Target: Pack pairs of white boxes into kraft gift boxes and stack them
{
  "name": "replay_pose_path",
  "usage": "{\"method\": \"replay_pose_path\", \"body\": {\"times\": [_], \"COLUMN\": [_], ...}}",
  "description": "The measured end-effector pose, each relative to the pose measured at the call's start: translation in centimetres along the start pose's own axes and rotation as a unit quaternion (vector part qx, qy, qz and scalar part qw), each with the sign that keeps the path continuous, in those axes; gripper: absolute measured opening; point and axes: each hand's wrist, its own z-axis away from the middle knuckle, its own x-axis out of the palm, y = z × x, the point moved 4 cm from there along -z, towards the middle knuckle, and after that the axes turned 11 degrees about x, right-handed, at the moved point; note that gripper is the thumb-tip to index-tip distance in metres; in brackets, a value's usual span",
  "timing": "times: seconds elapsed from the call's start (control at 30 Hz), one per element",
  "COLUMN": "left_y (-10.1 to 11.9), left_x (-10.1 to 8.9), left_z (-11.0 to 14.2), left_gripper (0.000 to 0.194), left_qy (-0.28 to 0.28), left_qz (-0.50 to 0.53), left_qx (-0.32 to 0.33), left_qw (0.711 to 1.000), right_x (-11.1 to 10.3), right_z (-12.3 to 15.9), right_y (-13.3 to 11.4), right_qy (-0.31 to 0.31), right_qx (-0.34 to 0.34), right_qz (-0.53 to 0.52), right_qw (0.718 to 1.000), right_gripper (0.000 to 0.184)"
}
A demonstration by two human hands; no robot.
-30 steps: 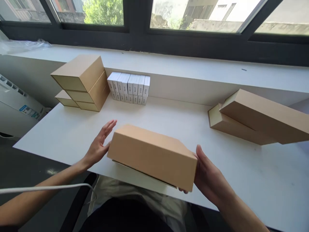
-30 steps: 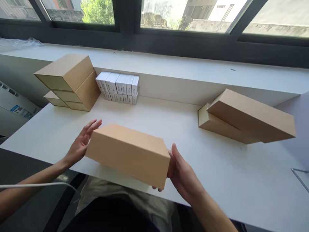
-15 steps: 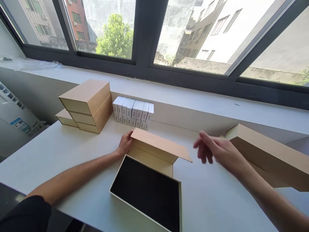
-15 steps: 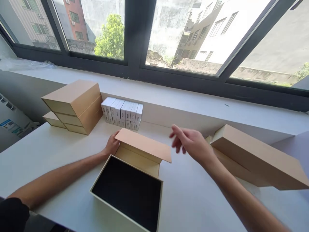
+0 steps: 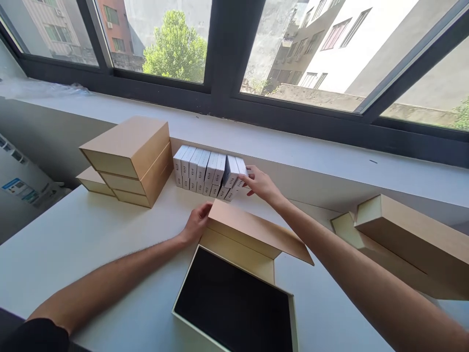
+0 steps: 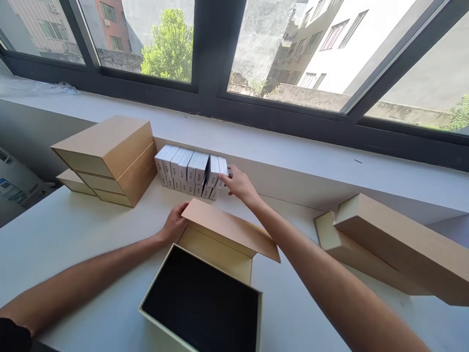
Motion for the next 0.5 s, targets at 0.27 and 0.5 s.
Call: {"method": "replay_pose_path", "body": {"times": [0.27, 0.5], "left_y": [0.1, 0.1], "left_x": [-0.1, -0.4], "left_z": [0.3, 0.4], "left_gripper": [0.032, 0.040], "left_qy": [0.004, 0.020], "left_qz": [-0.013, -0.029], "left_qx": [0.014, 0.013], "left_qw": [1.000, 0.999], "right_x": [-4.7, -8.8], "right_z": [2.9, 16.1], "right_y": [2.8, 2.3], "right_qy": [0.076, 0.076], "right_qx": [0.007, -0.038], "right_qz": [-0.124, -0.177], "right_qw": [0.989, 0.981], "right_gripper": [0.033, 0.043]}}
